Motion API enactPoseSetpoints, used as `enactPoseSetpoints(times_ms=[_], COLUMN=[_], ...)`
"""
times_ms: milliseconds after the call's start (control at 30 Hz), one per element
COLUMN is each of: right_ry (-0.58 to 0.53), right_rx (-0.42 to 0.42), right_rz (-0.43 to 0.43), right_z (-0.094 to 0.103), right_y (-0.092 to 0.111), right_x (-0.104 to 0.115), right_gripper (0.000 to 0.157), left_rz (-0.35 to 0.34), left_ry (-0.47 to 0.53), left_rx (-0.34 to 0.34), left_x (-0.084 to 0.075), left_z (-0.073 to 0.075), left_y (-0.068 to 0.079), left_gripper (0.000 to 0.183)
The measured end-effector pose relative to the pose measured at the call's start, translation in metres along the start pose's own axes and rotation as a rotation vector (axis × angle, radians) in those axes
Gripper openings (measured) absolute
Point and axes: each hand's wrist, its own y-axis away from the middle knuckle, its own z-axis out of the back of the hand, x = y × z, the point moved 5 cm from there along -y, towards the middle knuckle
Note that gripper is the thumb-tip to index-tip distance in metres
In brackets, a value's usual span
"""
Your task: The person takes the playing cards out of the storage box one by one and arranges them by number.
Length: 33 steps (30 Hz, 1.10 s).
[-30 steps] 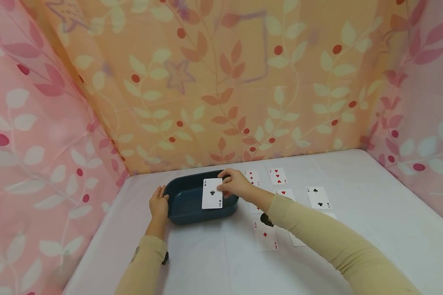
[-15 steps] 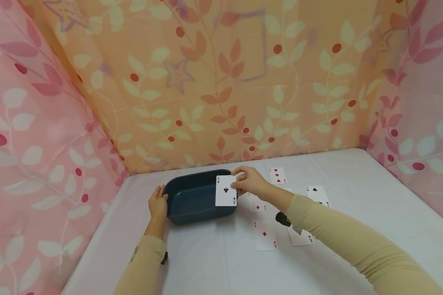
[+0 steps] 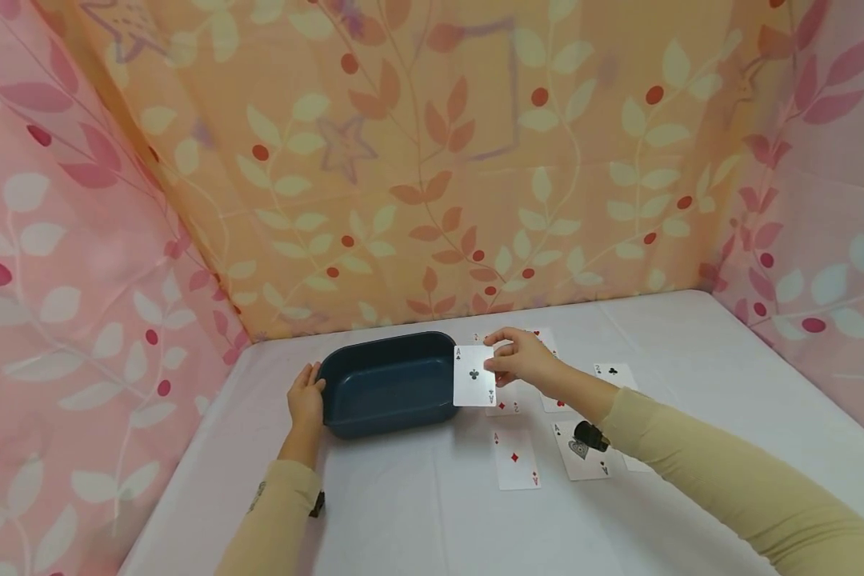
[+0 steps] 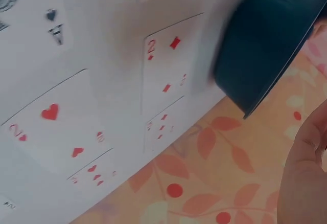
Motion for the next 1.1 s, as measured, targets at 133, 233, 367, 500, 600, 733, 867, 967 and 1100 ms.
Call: enactPoseSetpoints(times_ms=[133,233,367,500,600,733,867,967,1100], right_ry=[-0.006,-0.009,-0.012,-0.015,0.002,0.043,0.065,0.07,0.081], right_rx=[-0.01,-0.006,-0.009,-0.029,-0.05,-0.061,-0.069,-0.074,-0.081], right_rz=[-0.004,0.004,0.0,-0.026,-0.039,-0.047,-0.059,-0.058,-0.066], right_z=[0.013,0.024,0.037,0.047,0.054,0.061,0.068,0.073,0.079], right_y=[0.008,0.014,0.022,0.029,0.034,0.04,0.045,0.049,0.053], right_x=[-0.004,-0.006,-0.011,-0.018,-0.022,-0.023,-0.024,-0.024,-0.024], right_gripper=[0.04,0.041,0.04,0.04,0.04,0.041,0.043,0.044,0.044], left_rz=[0.013,0.019,0.014,0.004,0.007,0.004,-0.005,0.002,0.015], left_ry=[0.004,-0.016,-0.042,-0.054,-0.055,-0.063,-0.064,-0.046,-0.04], left_rx=[0.009,0.016,0.02,0.019,0.024,0.013,0.005,-0.006,-0.023], left_x=[0.0,0.0,0.0,0.001,0.003,0.005,0.005,0.005,0.004], left_z=[0.001,0.002,0.004,0.005,0.006,0.009,0.011,0.011,0.013], left_y=[-0.001,-0.002,-0.004,-0.005,-0.006,-0.008,-0.01,-0.011,-0.011], left_gripper=[0.056,0.056,0.056,0.055,0.055,0.054,0.053,0.053,0.053])
